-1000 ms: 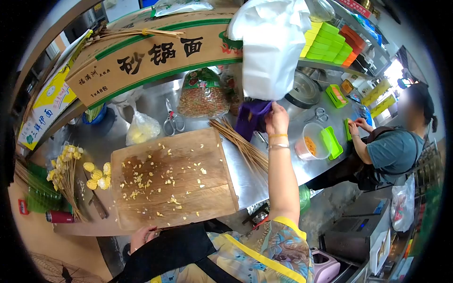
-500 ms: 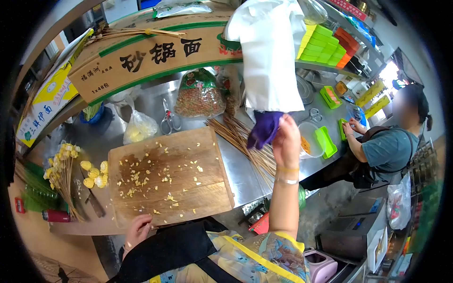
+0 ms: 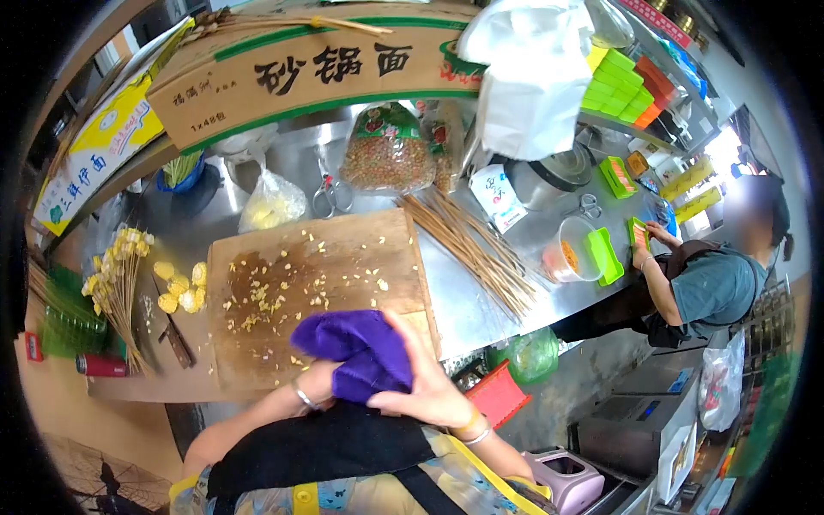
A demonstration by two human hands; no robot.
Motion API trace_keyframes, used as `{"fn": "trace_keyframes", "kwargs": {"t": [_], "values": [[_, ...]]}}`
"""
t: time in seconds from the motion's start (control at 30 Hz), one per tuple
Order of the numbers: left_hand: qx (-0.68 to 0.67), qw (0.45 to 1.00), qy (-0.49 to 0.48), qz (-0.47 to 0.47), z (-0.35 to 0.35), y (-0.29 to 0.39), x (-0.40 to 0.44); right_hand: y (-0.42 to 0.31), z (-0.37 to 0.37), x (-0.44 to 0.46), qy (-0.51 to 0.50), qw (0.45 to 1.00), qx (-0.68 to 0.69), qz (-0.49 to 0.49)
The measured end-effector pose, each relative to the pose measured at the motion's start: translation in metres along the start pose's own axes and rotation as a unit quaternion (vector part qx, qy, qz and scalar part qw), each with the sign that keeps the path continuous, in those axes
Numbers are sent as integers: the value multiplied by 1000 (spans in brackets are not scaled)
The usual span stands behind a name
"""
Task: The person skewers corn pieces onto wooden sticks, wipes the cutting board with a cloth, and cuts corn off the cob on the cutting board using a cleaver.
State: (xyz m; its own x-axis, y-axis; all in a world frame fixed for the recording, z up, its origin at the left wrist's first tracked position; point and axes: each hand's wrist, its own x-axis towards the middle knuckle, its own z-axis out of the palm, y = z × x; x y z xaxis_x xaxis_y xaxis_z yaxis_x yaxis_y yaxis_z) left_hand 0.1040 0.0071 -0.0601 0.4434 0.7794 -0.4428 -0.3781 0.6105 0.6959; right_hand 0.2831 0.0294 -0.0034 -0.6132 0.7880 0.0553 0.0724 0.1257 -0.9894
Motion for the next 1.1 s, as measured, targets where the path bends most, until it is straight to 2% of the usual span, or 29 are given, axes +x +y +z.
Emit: {"fn": "trace_keyframes", "kwargs": {"t": [0.03, 0.07, 0.13, 0.17, 0.2, 0.27, 0.3, 0.33, 0.4, 0.47, 0.5, 0.53, 0.57, 0.6, 0.67, 0.7, 0.73, 0.8, 0.83, 0.87, 0.9, 0.97, 1.0, 1.07, 1.1], "values": [[95, 993, -12, 66, -3, -9, 5, 6, 8, 1, -9, 987, -157, -24], [81, 995, 12, 63, 1, -18, 11, 17, 17, 1, 41, 987, -153, -1], [-52, 998, 10, 19, 2, -12, 17, 32, 18, 2, 110, 991, -55, 61], [-95, 995, 5, 40, 4, -9, 14, 38, 16, 4, 153, 986, -6, 63], [-132, 989, -63, 32, -4, -11, 17, 42, 11, 4, 181, 981, 5, 70], [-38, 996, -70, 44, -11, -2, 2, 43, -3, 16, 242, 965, 67, 77], [34, 999, -14, 35, -24, -1, -5, 43, -12, 27, 261, 961, 64, 59], [45, 998, 4, 48, -39, 0, -15, 44, -22, 42, 280, 957, 61, 40], [5, 988, 127, 84, -79, -14, -31, 71, -44, 76, 302, 953, -26, 6], [89, 959, 227, 146, -125, -29, -56, 131, -66, 108, 289, 934, -206, -33], [157, 929, 276, 191, -156, -45, -69, 153, -62, 120, 273, 924, -268, -2], [136, 911, 329, 209, -176, -59, -84, 190, -56, 131, 268, 909, -320, -20], [67, 904, 375, 195, -189, -67, -102, 184, -41, 133, 279, 888, -365, -15], [66, 903, 379, 193, -198, -74, -119, 172, -26, 135, 289, 865, -409, -10], [-13, 882, 442, 160, -209, -86, -142, 161, -11, 135, 239, 875, -420, -39], [-15, 885, 438, 158, -212, -86, -144, 163, 0, 135, 218, 883, -409, -67], [-28, 891, 425, 153, -214, -86, -144, 160, 9, 140, 181, 918, -351, -33], [-47, 898, 411, 151, -215, -82, -143, 143, 26, 151, 201, 952, -226, -40], [-7, 900, 399, 172, -214, -74, -138, 127, 30, 152, 223, 952, -208, -23], [34, 901, 386, 192, -214, -68, -133, 123, 25, 150, 253, 960, -118, -8], [32, 904, 383, 188, -214, -65, -129, 83, 23, 143, 258, 966, -30, 2], [154, 885, 375, 230, -212, -62, -120, 27, 2, 114, 295, 952, -84, -6], [151, 887, 372, 227, -204, -54, -119, 22, -12, 98, 318, 946, -66, -11], [440, 800, 311, 264, -183, -33, -123, 2, -21, 62, 318, 948, -4, 22], [473, 801, 241, 277, -182, -33, -120, 11, -25, 44, 305, 951, -24, 42]]}}
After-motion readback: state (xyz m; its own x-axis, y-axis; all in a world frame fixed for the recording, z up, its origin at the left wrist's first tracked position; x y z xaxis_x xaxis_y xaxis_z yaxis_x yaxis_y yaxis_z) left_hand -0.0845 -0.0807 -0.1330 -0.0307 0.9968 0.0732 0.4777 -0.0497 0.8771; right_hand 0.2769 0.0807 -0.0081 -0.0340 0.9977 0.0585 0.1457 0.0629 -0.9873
